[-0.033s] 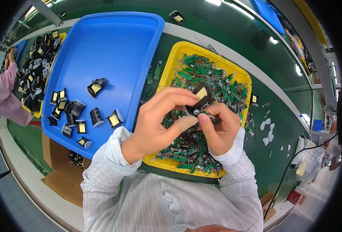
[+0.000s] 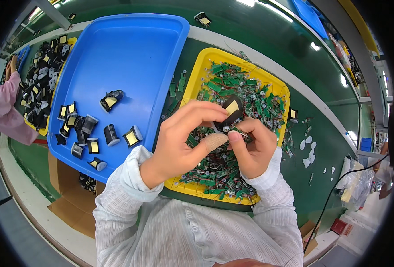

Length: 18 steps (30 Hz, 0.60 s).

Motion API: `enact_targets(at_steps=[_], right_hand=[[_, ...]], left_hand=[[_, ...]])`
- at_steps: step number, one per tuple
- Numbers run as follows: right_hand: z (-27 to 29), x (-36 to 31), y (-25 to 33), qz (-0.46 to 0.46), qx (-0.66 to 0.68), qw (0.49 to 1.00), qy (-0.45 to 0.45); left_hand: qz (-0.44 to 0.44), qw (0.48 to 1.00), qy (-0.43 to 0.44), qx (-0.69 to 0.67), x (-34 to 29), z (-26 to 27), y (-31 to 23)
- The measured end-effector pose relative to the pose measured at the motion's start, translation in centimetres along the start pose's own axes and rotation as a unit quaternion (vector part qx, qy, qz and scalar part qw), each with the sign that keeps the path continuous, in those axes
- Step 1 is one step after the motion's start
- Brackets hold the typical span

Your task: The person repeatedly picks small black plastic housings from a blue tray and green circuit boards from a yellow tray, then inserts the boards into the housings by hand. The assembled units are placed back into the blue tray. The process is continuous and repetitive throughout the clip.

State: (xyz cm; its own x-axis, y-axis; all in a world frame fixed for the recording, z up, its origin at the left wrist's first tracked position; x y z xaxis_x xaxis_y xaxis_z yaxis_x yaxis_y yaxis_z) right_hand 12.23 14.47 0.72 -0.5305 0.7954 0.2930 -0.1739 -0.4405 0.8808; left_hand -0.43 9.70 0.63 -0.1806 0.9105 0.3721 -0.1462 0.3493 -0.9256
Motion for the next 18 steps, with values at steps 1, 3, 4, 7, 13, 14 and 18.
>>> enact_targets(at_steps=[1, 3, 4, 7, 13, 14, 18], right_hand=[[0.1, 0.0, 0.1, 0.008, -0.005, 1.000, -0.005], [0.1, 0.1, 0.6, 0.034, -0.024, 0.999, -0.008], [0.1, 0.2, 1.0, 0.052, -0.037, 0.998, -0.006], [0.0, 0.3, 1.7, 0.074, -0.062, 0.995, 0.001], [-0.4, 0.1, 1.8, 0.099, -0.053, 0.994, 0.014], [-0.4, 0.2, 1.9, 0.111, -0.044, 0.993, 0.013], [-0.9, 0.6, 2.2, 0.116, -0.038, 0.992, 0.038]], left_hand=[[0.000, 1.000, 0.000, 0.002, 0.0, 0.0, 0.0], [-0.001, 1.000, 0.001, 0.003, 0.0, 0.0, -0.1], [-0.001, 1.000, 0.001, 0.003, 0.0, 0.0, -0.1], [-0.003, 1.000, -0.004, -0.001, -0.1, 0.0, -0.2], [-0.005, 0.999, -0.004, -0.041, -0.3, -0.1, 0.3], [-0.005, 0.999, 0.000, -0.045, -0.3, -0.2, 0.3], [-0.020, 0.999, 0.015, -0.040, -0.3, -0.1, 0.3]])
Point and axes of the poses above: each hand's wrist, its own x-axis towards the middle knuckle, its own z-axis out of the back of the hand, y = z × x, the point moved 9 cm from there along x, towards the middle knuckle, and after that the axes turned 1 degree about z, right-handed, at the moved point
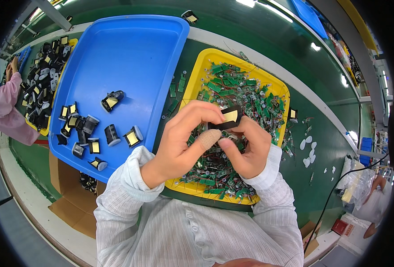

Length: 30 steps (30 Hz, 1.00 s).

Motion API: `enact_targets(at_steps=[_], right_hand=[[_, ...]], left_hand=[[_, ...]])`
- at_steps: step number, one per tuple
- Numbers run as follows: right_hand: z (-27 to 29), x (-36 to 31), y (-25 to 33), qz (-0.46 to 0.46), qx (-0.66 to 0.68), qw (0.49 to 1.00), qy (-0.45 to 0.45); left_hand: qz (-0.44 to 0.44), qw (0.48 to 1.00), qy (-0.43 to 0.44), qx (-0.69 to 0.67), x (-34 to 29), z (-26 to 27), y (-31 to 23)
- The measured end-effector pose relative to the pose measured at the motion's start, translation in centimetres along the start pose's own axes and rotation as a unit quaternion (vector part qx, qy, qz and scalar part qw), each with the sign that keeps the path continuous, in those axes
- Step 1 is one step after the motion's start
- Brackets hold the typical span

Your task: The person repeatedly picks small black plastic housings from a blue tray and green circuit boards from a yellow tray, then inserts the boards into the housings by hand. The assembled units are placed back into the blue tray. The process is continuous and repetitive throughout the clip.

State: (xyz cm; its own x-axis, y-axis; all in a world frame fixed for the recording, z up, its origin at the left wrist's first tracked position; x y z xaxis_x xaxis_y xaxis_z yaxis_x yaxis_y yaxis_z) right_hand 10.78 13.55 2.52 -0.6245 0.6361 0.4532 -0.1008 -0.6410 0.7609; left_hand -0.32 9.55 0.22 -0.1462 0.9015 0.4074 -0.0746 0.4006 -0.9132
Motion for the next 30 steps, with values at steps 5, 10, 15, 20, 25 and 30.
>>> enact_targets(at_steps=[5, 10, 15, 20, 25, 30], right_hand=[[-0.3, -0.1, 0.1, 0.004, 0.003, 1.000, 0.019], [-0.3, -1.1, -2.2, -0.096, 0.062, 0.993, -0.003], [-0.3, -1.5, -3.0, -0.117, 0.116, 0.986, -0.021], [-0.5, -0.9, -2.0, -0.090, 0.077, 0.993, 0.002], [-0.6, -0.4, -0.5, -0.031, 0.018, 0.999, 0.020], [-0.6, -0.7, -1.0, -0.046, 0.028, 0.998, 0.018]], left_hand=[[0.005, 1.000, 0.011, -0.004, -0.1, -0.2, 0.1], [0.081, 0.994, 0.018, -0.076, -0.4, -0.7, 1.4], [0.085, 0.990, 0.034, -0.106, -0.2, -0.8, 1.5], [0.085, 0.991, 0.028, -0.101, -0.2, -0.6, 1.2], [0.029, 0.999, 0.018, -0.032, -0.4, -0.5, 0.7], [0.100, 0.989, 0.022, -0.108, -0.4, -0.7, 1.1]])
Point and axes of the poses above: each hand's wrist, its own x-axis towards the middle knuckle, its own z-axis out of the back of the hand, y = z × x, the point moved 9 cm from there along x, towards the middle knuckle, and after that the axes turned 1 degree about z, right-handed, at the moved point
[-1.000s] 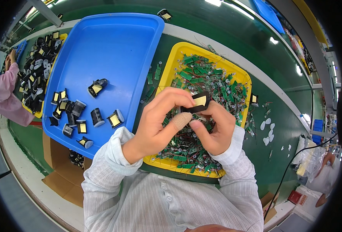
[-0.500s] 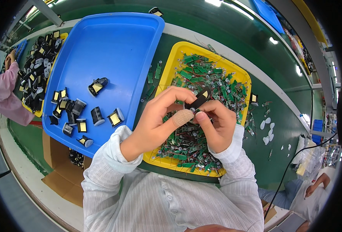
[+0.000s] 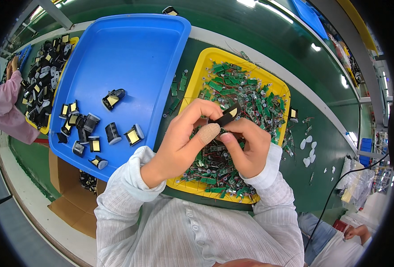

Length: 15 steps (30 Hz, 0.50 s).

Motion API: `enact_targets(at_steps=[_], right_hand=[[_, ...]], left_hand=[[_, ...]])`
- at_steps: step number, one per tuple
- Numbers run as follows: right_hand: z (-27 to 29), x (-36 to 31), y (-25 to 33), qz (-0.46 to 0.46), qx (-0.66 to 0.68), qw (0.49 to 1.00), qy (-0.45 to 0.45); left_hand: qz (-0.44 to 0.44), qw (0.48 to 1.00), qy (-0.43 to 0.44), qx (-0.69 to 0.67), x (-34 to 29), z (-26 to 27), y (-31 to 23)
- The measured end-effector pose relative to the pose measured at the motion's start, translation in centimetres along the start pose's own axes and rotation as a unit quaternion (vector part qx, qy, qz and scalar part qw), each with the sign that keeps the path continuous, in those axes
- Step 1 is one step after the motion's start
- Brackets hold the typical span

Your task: The person repeatedly picks small black plastic housings from a blue tray and green circuit boards from a yellow tray, then inserts the boards into the housings by hand. The assembled units are placed back into the blue tray. The process is continuous and repetitive throughout the clip.

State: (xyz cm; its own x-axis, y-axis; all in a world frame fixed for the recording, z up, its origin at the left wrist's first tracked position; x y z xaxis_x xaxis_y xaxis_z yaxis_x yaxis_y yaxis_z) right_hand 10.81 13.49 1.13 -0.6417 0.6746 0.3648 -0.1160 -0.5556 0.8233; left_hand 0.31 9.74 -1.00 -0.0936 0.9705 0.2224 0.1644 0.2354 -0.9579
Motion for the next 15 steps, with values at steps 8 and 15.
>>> enact_targets(at_steps=[8, 15], right_hand=[[0.2, -0.7, -1.7, -0.117, 0.113, 0.986, -0.015], [-0.2, -0.4, -0.9, -0.052, 0.072, 0.996, -0.005]], left_hand=[[0.015, 1.000, 0.012, -0.018, 0.3, 0.2, 0.1], [0.003, 1.000, -0.006, -0.011, 0.2, 0.2, 0.0]])
Point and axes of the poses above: each hand's wrist, its own x-axis towards the middle knuckle, its own z-axis out of the back of the hand, y = z × x, the point moved 9 cm from there along x, towards the middle knuckle, and after that the axes turned 1 degree about z, right-handed, at the moved point
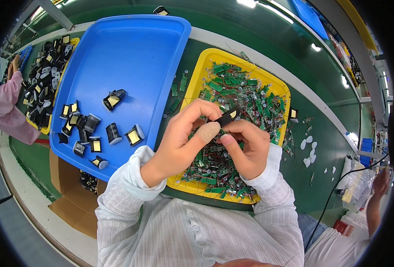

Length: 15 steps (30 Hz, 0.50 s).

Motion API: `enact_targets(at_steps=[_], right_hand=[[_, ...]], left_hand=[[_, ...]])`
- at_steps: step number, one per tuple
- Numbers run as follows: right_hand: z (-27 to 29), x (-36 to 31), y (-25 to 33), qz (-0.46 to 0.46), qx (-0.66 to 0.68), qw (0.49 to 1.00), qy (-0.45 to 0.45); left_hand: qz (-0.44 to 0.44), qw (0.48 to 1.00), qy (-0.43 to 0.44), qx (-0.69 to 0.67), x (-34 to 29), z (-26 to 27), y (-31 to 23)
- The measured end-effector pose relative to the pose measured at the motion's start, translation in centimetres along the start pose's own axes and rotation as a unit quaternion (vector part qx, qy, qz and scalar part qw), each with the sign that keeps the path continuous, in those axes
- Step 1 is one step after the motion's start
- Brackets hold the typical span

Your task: The person repeatedly picks small black plastic housings from a blue tray and green circuit boards from a yellow tray, then inserts the boards into the housings by hand. The assembled units are placed back into the blue tray. The process is continuous and repetitive throughout the clip.

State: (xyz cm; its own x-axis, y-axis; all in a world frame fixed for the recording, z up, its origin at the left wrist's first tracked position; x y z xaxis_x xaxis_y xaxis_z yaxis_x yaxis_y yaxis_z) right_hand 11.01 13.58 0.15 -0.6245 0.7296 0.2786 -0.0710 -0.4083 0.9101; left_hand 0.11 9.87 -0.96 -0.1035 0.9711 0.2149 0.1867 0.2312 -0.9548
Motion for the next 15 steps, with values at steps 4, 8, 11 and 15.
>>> enact_targets(at_steps=[4, 8, 11, 15], right_hand=[[-0.2, 0.3, 1.3, 0.042, -0.056, 0.998, 0.003], [-0.4, 0.4, 2.2, 0.089, -0.117, 0.989, 0.014], [-0.1, 0.1, 1.0, 0.044, -0.100, 0.994, 0.012], [0.2, 0.0, -0.9, -0.066, 0.049, 0.997, -0.004]], left_hand=[[-0.010, 1.000, -0.014, 0.012, -0.2, 0.3, 0.0], [-0.031, 0.999, -0.018, 0.040, -0.3, 0.2, 0.0], [0.008, 1.000, -0.012, 0.015, -0.4, 0.0, 0.7], [0.082, 0.994, 0.007, -0.069, -0.2, -0.1, 1.6]])
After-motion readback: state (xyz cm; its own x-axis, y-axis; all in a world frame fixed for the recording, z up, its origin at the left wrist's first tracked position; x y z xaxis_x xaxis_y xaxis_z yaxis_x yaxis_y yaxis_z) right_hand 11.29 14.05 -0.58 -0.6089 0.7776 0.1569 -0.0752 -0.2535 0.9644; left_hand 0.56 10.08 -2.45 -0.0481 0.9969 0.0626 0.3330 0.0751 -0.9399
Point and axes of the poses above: each hand's wrist, its own x-axis towards the middle knuckle, its own z-axis out of the back of the hand, y = z × x, the point moved 9 cm from there along x, towards the middle knuckle, and after that the axes turned 1 degree about z, right-handed, at the moved point
